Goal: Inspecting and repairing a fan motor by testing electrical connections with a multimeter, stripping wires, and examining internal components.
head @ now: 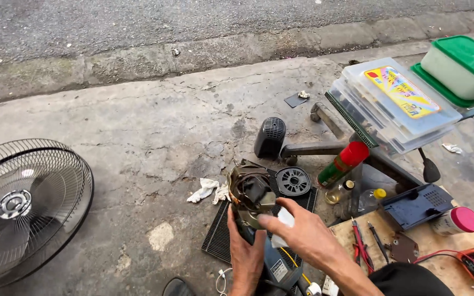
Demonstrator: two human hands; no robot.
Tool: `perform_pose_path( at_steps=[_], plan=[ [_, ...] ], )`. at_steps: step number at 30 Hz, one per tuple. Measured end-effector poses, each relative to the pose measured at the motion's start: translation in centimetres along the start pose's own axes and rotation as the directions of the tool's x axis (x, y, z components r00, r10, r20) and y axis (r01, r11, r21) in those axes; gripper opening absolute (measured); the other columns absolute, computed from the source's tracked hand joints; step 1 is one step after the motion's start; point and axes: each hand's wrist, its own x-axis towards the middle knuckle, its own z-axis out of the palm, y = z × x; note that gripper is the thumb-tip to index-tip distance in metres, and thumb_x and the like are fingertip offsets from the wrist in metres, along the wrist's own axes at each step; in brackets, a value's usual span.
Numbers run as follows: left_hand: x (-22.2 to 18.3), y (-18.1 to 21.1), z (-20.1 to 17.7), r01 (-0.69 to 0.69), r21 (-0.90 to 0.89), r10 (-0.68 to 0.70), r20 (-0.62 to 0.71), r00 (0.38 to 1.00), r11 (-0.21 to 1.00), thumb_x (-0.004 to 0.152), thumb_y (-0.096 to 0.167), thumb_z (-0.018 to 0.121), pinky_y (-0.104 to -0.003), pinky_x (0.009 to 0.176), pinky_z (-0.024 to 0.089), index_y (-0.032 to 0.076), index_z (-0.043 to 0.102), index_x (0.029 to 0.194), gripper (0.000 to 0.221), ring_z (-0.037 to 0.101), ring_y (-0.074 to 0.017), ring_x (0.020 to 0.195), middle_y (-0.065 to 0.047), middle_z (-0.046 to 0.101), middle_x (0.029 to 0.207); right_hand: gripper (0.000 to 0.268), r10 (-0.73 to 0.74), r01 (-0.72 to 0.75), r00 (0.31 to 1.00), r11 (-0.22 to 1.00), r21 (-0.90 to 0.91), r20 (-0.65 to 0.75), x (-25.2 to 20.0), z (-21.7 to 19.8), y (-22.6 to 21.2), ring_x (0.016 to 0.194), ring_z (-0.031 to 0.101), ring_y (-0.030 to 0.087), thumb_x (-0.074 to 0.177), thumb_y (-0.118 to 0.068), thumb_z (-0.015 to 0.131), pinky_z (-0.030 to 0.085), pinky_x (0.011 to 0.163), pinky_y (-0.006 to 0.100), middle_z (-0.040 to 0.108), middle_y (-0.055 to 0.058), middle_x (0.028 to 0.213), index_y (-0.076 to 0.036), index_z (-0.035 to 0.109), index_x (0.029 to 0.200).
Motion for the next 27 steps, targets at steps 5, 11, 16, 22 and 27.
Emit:
perform_pose_path(
  at_steps=[5, 11, 16, 22, 27],
  plan=[
    [-2.9, 3.0, 1.1, -0.097, -0.021, 0.096, -0.056, 0.994, 0.995, 0.094, 0.043, 0.072, -0.044, 0.111, 0.058, 0.009, 0.024, 0.172, 0.098, 0.068, -0.0318, 0.141, -0.019, 0.055, 0.164, 0.082, -0.046, 0.041, 0.993, 0.998, -0.047, -0.110, -4.0, 0.3, 0.3, 0.112, 0.085, 0.022, 0.076, -0.071, 0.076, 0.061, 0.102, 0.040, 0.089, 0.003, 0.123, -0.028, 0.070, 0.146],
    [-3.9, 6.9, 3.4, -0.206, -0.087, 0.203, -0.036, 0.978, 0.975, 0.095, 0.042, 0.071, -0.046, 0.117, 0.052, 0.007, 0.004, 0.175, 0.110, 0.061, -0.0329, 0.144, -0.021, 0.045, 0.168, 0.069, -0.062, 0.095, 0.962, 0.989, 0.113, -0.267, -6.2, -1.1, 1.8, 0.102, 0.090, 0.011, 0.068, -0.042, 0.099, 0.067, 0.094, 0.028, 0.097, -0.005, 0.114, -0.023, 0.082, 0.132],
    [-1.8, 7.0, 5.9, -0.399, -0.071, 0.396, -0.055, 0.917, 0.914, 0.101, 0.090, 0.028, -0.057, 0.130, 0.040, 0.006, -0.005, 0.173, 0.116, 0.039, -0.0421, 0.161, -0.027, 0.023, 0.180, 0.055, -0.139, 0.219, 0.950, 0.935, 0.280, -0.279, -5.1, -2.4, 3.5, 0.098, 0.091, 0.013, 0.071, -0.021, 0.099, 0.069, 0.092, 0.028, 0.101, 0.001, 0.110, -0.012, 0.090, 0.124],
    [-0.9, 6.8, 4.9, -0.351, -0.175, 0.366, 0.059, 0.929, 0.920, 0.104, 0.014, 0.061, -0.052, 0.135, 0.023, 0.003, -0.004, 0.174, 0.096, 0.019, -0.0391, 0.170, -0.026, 0.003, 0.186, 0.056, -0.159, 0.253, 0.936, 0.924, 0.286, -0.315, -1.3, -3.7, 6.0, 0.089, 0.086, 0.015, 0.066, -0.013, 0.104, 0.064, 0.085, 0.028, 0.100, 0.004, 0.102, -0.011, 0.092, 0.121],
    [0.4, 8.2, 1.2, 0.059, -0.148, -0.028, 0.202, 0.979, 0.987, 0.096, 0.030, 0.045, -0.055, 0.132, 0.037, 0.020, 0.031, 0.172, 0.078, 0.039, -0.0307, 0.167, -0.010, 0.034, 0.183, 0.058, -0.207, 0.303, 0.940, 0.871, 0.386, -0.271, 2.1, -6.4, 7.5, 0.095, 0.083, 0.023, 0.067, 0.006, 0.100, 0.063, 0.091, 0.034, 0.096, 0.013, 0.106, 0.002, 0.092, 0.124]
  ],
)
